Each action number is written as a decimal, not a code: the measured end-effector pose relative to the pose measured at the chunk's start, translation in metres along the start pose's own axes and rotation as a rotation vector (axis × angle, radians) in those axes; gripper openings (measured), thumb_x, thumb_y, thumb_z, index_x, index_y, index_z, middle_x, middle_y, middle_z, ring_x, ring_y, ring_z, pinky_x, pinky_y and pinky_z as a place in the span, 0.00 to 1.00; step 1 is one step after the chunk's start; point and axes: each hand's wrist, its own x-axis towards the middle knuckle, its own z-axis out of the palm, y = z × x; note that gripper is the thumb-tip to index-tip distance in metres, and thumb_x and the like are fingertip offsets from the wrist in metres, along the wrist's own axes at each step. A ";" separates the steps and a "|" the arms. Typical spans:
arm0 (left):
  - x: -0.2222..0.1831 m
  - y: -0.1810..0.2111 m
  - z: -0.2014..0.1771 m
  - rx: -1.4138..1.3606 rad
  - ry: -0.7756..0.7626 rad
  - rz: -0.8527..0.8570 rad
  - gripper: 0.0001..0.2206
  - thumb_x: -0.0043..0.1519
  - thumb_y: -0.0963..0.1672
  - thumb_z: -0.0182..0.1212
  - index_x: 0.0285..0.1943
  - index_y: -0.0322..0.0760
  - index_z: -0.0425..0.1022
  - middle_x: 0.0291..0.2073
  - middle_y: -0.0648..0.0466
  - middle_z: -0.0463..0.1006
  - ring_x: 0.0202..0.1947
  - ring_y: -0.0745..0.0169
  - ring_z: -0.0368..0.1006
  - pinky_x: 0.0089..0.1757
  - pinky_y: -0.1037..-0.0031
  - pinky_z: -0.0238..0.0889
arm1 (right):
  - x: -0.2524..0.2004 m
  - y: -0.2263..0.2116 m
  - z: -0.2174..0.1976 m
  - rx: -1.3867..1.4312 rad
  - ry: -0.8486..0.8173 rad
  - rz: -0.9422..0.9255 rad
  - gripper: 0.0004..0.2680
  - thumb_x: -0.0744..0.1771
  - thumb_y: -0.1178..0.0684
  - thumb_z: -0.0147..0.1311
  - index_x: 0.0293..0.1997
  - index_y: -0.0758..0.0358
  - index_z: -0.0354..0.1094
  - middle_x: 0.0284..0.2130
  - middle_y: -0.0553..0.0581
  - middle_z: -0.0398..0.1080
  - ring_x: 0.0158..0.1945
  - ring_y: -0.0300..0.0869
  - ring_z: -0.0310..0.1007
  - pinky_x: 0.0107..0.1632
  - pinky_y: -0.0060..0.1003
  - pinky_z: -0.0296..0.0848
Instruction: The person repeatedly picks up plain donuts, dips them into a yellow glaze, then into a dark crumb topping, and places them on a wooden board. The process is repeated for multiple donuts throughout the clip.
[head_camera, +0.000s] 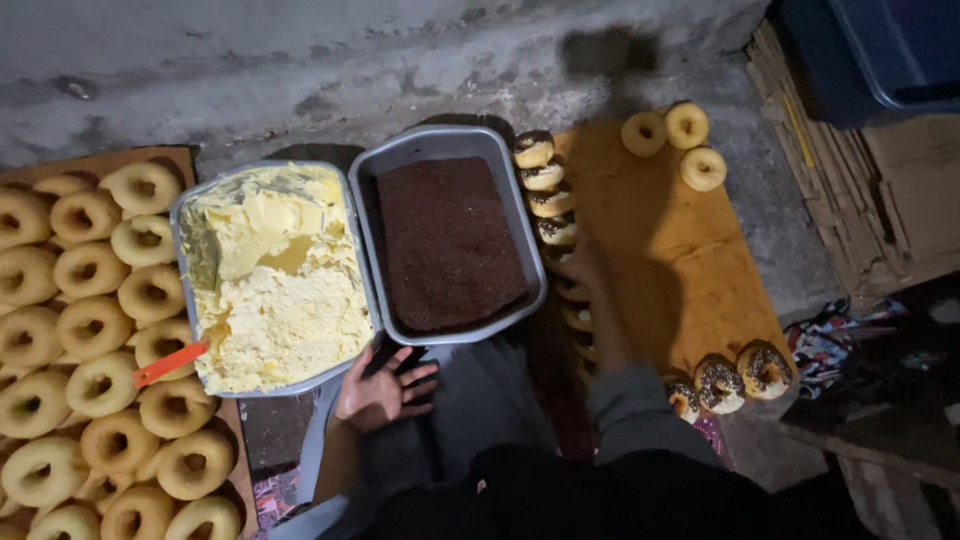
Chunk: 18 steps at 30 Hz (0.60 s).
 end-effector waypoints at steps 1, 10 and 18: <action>0.000 0.001 -0.001 0.030 0.038 0.001 0.32 0.62 0.65 0.44 0.67 0.53 0.67 0.73 0.38 0.58 0.72 0.33 0.51 0.64 0.35 0.39 | -0.010 -0.009 -0.001 0.137 -0.043 0.122 0.45 0.53 0.38 0.69 0.77 0.45 0.42 0.58 0.62 0.68 0.56 0.56 0.71 0.51 0.56 0.77; 0.000 0.002 -0.002 0.020 0.089 -0.015 0.32 0.59 0.66 0.46 0.65 0.53 0.69 0.73 0.38 0.58 0.72 0.33 0.50 0.64 0.34 0.38 | -0.035 -0.040 -0.017 0.025 0.111 -0.145 0.40 0.55 0.45 0.72 0.73 0.55 0.48 0.51 0.63 0.77 0.52 0.54 0.77 0.52 0.47 0.75; -0.001 0.002 -0.001 0.001 -0.004 0.001 0.31 0.61 0.64 0.46 0.66 0.53 0.69 0.72 0.39 0.60 0.70 0.37 0.55 0.64 0.38 0.44 | 0.025 -0.024 0.001 -0.092 0.159 -0.177 0.32 0.55 0.50 0.74 0.64 0.63 0.62 0.50 0.66 0.76 0.53 0.56 0.76 0.54 0.47 0.74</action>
